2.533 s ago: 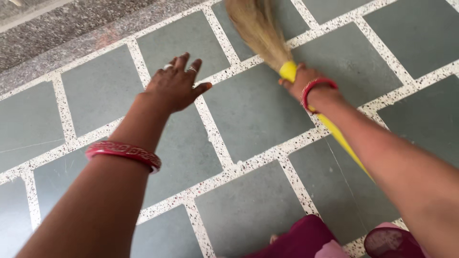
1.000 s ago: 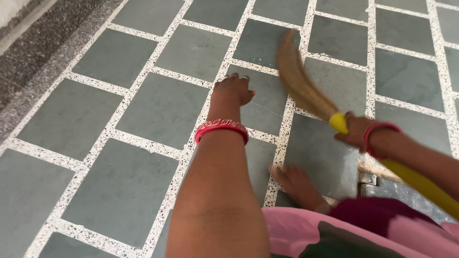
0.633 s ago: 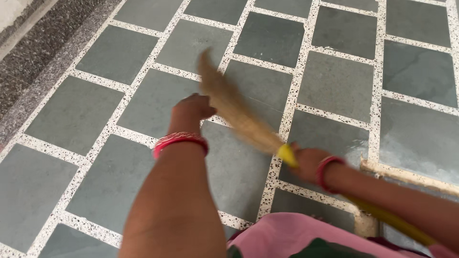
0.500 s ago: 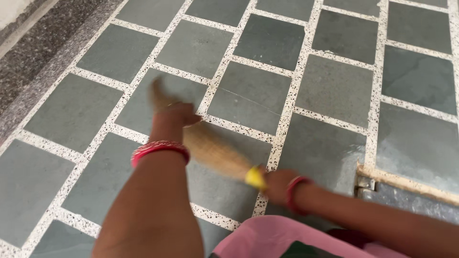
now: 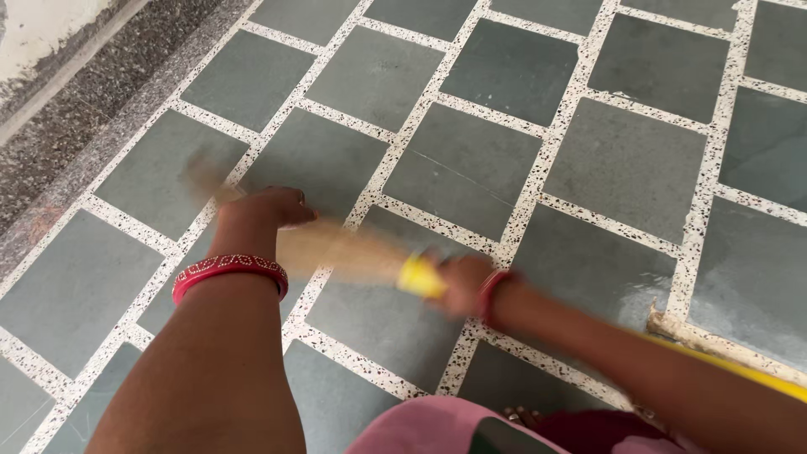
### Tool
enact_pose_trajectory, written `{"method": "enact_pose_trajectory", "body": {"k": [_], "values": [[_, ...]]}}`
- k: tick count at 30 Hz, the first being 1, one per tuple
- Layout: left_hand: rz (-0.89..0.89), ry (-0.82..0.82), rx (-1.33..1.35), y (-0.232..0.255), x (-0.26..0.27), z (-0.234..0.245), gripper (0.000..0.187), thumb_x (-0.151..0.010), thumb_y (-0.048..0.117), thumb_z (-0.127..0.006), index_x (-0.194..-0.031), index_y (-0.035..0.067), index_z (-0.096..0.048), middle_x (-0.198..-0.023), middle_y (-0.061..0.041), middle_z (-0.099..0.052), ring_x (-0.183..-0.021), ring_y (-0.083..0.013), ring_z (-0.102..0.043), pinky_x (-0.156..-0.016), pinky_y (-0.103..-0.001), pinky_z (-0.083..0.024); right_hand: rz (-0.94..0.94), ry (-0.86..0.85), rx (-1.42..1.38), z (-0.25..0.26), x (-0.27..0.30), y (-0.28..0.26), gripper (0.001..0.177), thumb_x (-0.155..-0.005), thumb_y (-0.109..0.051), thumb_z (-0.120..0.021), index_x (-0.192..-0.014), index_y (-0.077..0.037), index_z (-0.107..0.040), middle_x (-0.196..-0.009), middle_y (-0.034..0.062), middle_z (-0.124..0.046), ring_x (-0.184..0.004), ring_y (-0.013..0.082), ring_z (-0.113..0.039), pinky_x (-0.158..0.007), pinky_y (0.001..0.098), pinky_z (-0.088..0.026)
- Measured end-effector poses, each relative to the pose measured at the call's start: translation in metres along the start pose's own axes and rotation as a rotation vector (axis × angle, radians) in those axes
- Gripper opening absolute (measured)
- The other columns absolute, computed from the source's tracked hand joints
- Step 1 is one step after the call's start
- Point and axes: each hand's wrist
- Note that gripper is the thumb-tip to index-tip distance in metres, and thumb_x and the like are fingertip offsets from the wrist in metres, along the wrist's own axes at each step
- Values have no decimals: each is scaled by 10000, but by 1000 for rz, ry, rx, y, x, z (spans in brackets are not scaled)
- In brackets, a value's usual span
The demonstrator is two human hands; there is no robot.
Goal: The person sweeps debris across a tiled floor using a broom with a yellow handle, using their other hand to gather material or point at the floor.
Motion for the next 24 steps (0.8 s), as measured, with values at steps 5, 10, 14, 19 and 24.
{"method": "enact_pose_trajectory", "body": {"k": [5,10,14,19,24], "values": [[-23,124,21,40,10,37,652,-934,584,-615,-1517,324,-483,-1594,16,-454,-1468,-284,-426,-1146,-570,-409,-422,8,103,78,33,115,821,-944,-506,-607,-1556,-65,-284,-1088,239,-720,-998,424,-697,-887,504,-551],[26,127,-6,85,52,64,597,-948,576,-597,-1504,391,-479,-1584,52,-454,-1468,-273,-423,-1135,-584,-414,-847,23,-172,107,79,155,708,-958,-405,-632,-1462,17,-371,-1017,276,-783,-891,440,-815,-843,487,-623],[-20,123,-52,90,50,54,580,-942,582,-608,-1480,384,-522,-1580,66,-476,-1470,-265,-435,-1124,-570,-442,-768,17,-237,69,74,163,767,-921,-348,-665,-1490,31,-317,-1032,264,-752,-920,412,-790,-850,465,-623],[6,94,-64,83,39,36,607,-936,585,-624,-1494,380,-504,-1569,64,-481,-1458,-258,-443,-1130,-530,-438,-445,61,-86,13,45,135,712,-871,-393,-707,-1402,4,-448,-1098,248,-717,-1023,413,-701,-917,486,-556],[58,76,-64,78,53,31,597,-937,578,-614,-1494,398,-495,-1574,98,-461,-1461,-241,-434,-1136,-515,-438,-305,-108,-190,1,31,39,614,-895,-304,-683,-1376,-30,-418,-1026,233,-730,-965,404,-721,-876,494,-566]]}}
Point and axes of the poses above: each hand's wrist, its own x-axis away from the middle knuckle, its own z-axis out of the back of the hand, y = z × x
